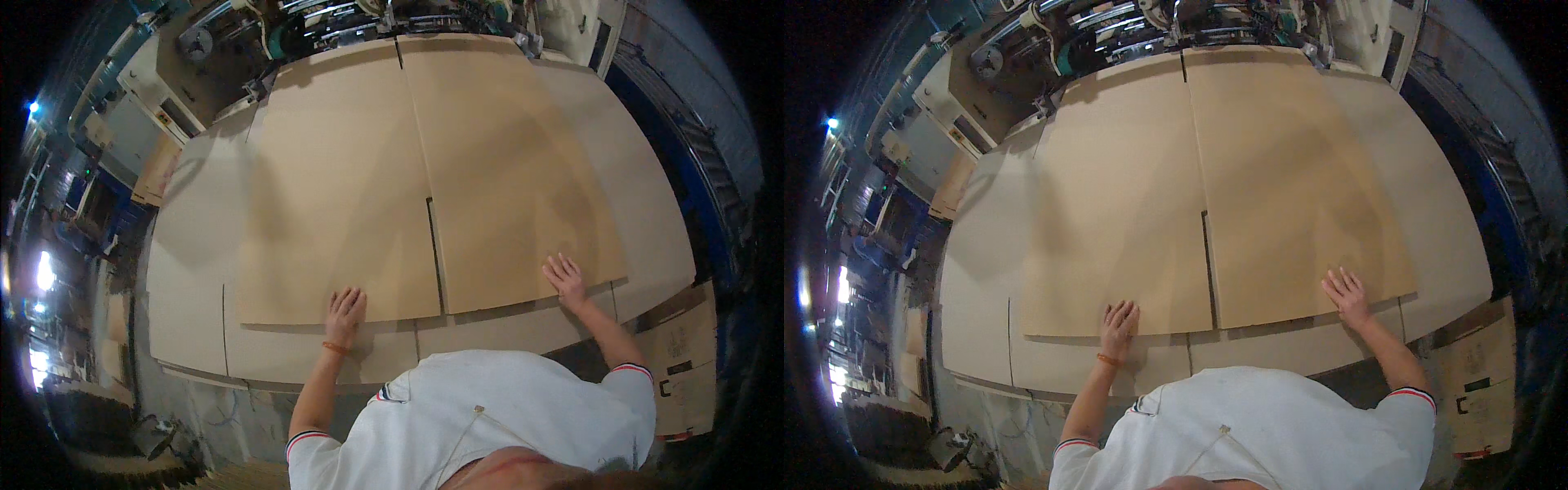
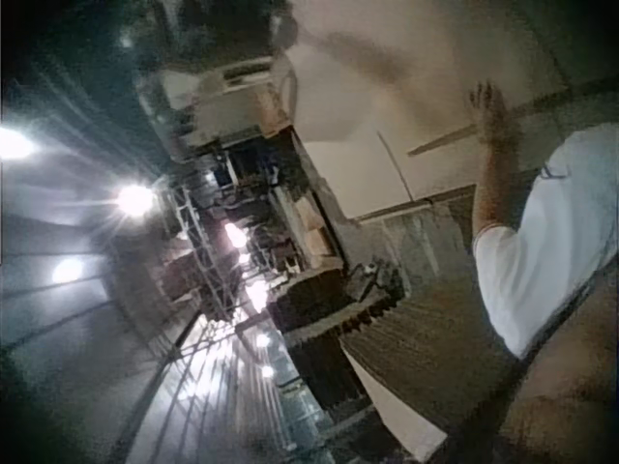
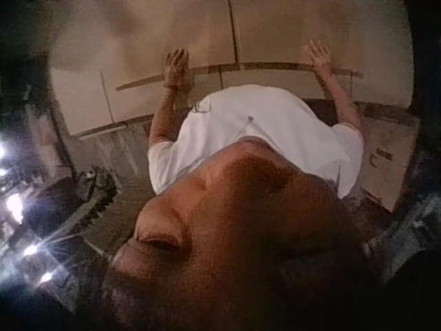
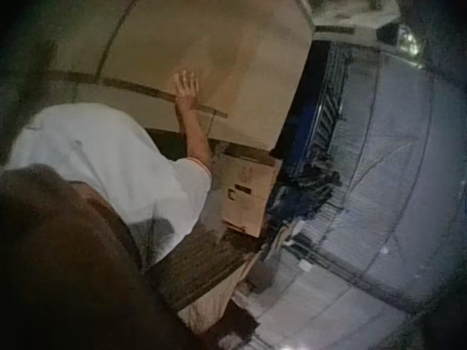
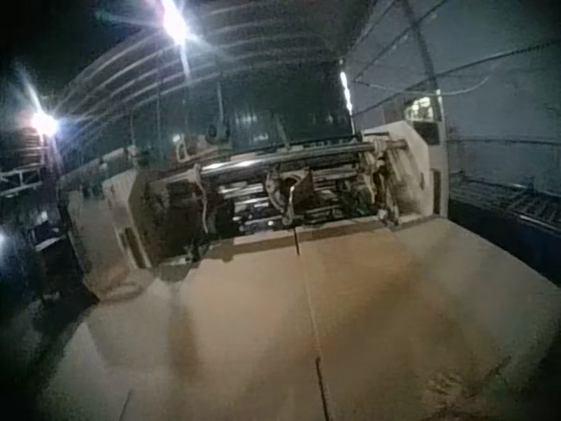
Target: The person repeatedly folds large flat cardboard sheets along pre-scored lines on a worktable. The person lifts, aligns, and presses the cardboard to create creases, then places the folded pieces back on the table. The process is repeated multiple times with similar sheets.
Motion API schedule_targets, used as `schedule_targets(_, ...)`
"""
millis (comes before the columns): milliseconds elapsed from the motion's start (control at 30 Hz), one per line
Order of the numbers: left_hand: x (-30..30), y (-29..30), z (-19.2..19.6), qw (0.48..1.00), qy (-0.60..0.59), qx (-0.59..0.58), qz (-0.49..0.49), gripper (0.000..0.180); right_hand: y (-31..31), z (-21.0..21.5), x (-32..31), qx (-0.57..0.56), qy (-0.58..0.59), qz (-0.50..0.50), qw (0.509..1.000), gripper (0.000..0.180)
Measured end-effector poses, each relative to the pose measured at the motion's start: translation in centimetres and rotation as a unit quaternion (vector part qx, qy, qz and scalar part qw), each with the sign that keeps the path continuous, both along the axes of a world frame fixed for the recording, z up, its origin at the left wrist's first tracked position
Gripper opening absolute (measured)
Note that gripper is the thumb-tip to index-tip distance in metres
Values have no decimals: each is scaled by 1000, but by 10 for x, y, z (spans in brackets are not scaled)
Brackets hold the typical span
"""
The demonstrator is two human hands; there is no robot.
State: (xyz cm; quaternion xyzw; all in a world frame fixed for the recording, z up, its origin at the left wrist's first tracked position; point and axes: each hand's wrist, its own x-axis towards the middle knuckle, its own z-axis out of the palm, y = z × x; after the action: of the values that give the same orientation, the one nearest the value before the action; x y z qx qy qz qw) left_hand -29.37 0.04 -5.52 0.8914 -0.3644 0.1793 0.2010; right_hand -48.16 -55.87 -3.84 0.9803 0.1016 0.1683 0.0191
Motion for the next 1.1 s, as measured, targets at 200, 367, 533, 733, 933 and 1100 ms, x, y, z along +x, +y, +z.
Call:
schedule_targets(200,-6,-3,5,1000,23,-5,17,46,15,6,-6,32,43,-44,998,60)
schedule_targets(367,-32,9,22,999,30,-20,28,41,39,23,-31,63,88,-73,991,60)
schedule_targets(533,-107,43,17,997,56,-8,51,35,74,13,-108,64,81,-87,991,59)
schedule_targets(733,-134,46,31,997,65,-16,48,41,92,12,-135,83,85,-102,988,54)
schedule_targets(933,-185,65,13,996,64,0,60,41,103,-9,-184,80,78,-92,989,57)
schedule_targets(1100,-211,87,56,975,217,48,-9,45,128,14,-216,136,193,-165,958,59)
